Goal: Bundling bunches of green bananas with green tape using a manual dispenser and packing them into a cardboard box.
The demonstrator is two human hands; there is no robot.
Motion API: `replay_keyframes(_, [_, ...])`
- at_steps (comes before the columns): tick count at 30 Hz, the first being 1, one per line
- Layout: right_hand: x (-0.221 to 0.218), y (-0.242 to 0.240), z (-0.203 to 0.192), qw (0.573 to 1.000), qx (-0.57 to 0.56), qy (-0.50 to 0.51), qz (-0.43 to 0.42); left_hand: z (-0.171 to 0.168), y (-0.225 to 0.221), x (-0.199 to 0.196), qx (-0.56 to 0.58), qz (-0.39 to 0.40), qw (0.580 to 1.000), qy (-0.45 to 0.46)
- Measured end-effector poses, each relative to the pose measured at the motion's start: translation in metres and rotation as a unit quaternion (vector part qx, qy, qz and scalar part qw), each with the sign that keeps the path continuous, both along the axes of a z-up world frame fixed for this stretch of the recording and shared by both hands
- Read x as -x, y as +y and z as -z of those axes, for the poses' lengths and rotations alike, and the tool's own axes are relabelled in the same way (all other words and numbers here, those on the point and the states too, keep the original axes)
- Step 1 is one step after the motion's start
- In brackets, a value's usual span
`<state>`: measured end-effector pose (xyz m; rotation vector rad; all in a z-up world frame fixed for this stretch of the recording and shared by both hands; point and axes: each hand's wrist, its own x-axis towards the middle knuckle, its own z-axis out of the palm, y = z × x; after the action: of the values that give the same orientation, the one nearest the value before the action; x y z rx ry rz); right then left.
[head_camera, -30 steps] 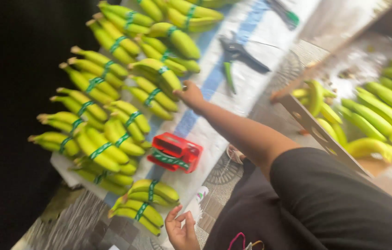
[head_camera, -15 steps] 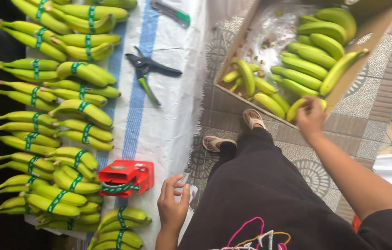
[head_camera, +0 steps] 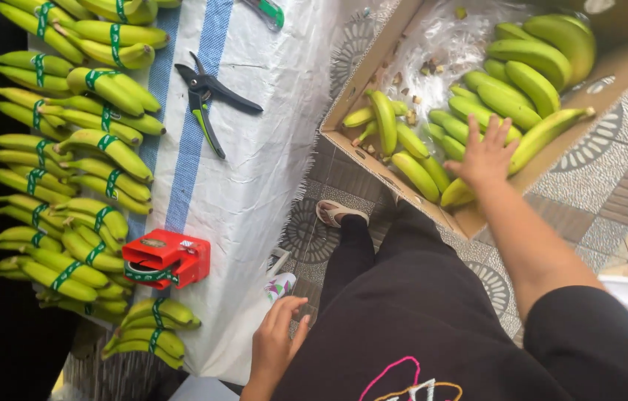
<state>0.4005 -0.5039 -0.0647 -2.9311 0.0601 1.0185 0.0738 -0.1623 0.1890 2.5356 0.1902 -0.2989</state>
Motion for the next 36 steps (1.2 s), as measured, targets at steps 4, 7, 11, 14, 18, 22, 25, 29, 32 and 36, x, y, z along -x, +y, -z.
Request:
replay_keyframes(4, [0.015,0.01,0.077,0.998,0.039,0.014,-0.043,-0.003,-0.019,0.018,-0.01,-0.056,0.997,0.043])
replay_keyframes(7, [0.025,0.008,0.112,0.986,0.113,-0.041,-0.112,0.002,-0.025,0.033,-0.045,-0.065,0.996,0.036])
replay_keyframes(11, [0.021,0.0,0.122,0.97,0.128,-0.042,-0.201,0.002,-0.032,0.036,-0.049,-0.085,0.994,0.053])
replay_keyframes(14, [0.009,-0.005,0.137,0.986,0.11,-0.033,-0.119,0.003,-0.036,0.029,-0.048,-0.093,0.991,0.088])
replay_keyframes(18, [0.01,-0.009,0.146,0.987,0.114,-0.042,-0.101,0.003,-0.037,0.016,-0.047,-0.07,0.994,0.067])
replay_keyframes(22, [-0.021,-0.021,0.054,0.996,0.025,0.011,-0.086,0.001,-0.033,0.005,-0.044,-0.054,0.994,0.083])
replay_keyframes(25, [-0.059,-0.045,0.005,0.998,-0.07,-0.009,0.0,-0.003,-0.037,-0.014,-0.016,-0.077,0.994,0.074])
replay_keyframes(29, [-0.103,-0.062,-0.041,0.956,-0.257,0.066,0.124,-0.007,-0.039,-0.039,-0.031,-0.071,0.991,0.107])
replay_keyframes(32, [-0.121,-0.079,-0.063,0.851,-0.46,0.082,0.24,-0.009,-0.039,-0.054,-0.013,-0.089,0.99,0.109])
replay_keyframes(36, [-0.127,-0.098,-0.118,0.627,-0.699,0.176,0.294,0.0,-0.038,-0.059,0.015,-0.117,0.984,0.133])
